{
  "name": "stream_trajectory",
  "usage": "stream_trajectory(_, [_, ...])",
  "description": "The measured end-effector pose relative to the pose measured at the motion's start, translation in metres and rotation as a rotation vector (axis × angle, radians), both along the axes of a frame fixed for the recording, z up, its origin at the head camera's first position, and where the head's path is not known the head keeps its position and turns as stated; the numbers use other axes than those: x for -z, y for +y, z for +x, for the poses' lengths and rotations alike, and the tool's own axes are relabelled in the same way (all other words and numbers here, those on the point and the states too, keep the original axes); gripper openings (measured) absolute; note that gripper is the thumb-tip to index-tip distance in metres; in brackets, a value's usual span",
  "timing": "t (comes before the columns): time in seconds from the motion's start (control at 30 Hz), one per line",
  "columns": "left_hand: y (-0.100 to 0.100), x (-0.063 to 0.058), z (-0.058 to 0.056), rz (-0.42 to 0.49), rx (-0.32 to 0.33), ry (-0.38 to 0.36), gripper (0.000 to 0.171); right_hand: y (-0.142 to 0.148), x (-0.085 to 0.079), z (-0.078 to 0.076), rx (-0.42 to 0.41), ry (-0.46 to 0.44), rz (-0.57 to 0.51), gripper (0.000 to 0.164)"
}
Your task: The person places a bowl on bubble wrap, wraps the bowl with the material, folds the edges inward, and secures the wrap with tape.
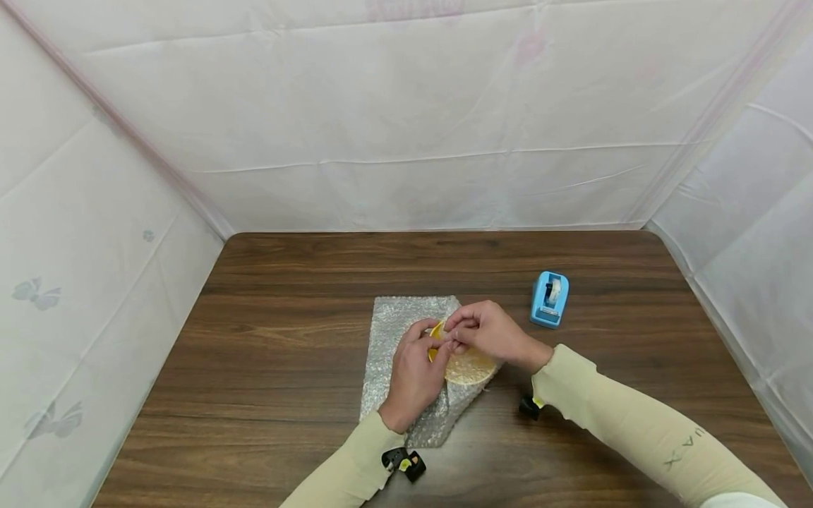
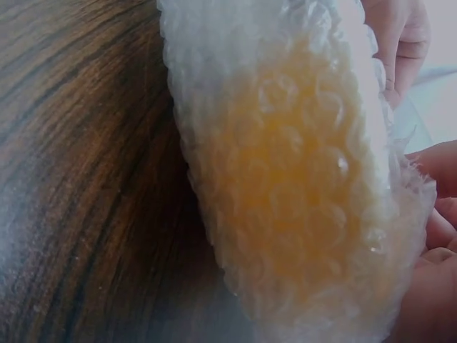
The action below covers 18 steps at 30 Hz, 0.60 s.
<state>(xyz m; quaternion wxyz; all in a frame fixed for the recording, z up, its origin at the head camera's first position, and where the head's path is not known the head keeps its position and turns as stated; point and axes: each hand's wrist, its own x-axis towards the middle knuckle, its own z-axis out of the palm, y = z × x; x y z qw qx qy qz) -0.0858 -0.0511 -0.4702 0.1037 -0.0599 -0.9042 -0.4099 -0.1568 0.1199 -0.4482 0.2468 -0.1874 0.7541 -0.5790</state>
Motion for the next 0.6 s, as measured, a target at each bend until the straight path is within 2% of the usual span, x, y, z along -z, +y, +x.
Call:
stream_trajectory(0.23, [0.001,0.001,0.001,-0.006,-0.001,0.008,0.02,0.004,0.004,0.002,0.004,-0.009,-0.076,0.023])
stream_trajectory(0.43, [0.003,0.004,0.0,0.013,-0.032,0.066,0.014,0.005,0.01,0.005,0.129,0.013,-0.166,0.02])
stream_trajectory(0.5, [0.004,0.007,0.0,0.022,-0.048,0.088,0.013,0.004,0.011,0.007,0.154,0.059,-0.166,0.018])
stream_trajectory(0.6, [0.005,0.009,0.0,0.039,-0.065,0.106,0.013,0.003,0.012,0.009,0.162,0.22,-0.083,0.015])
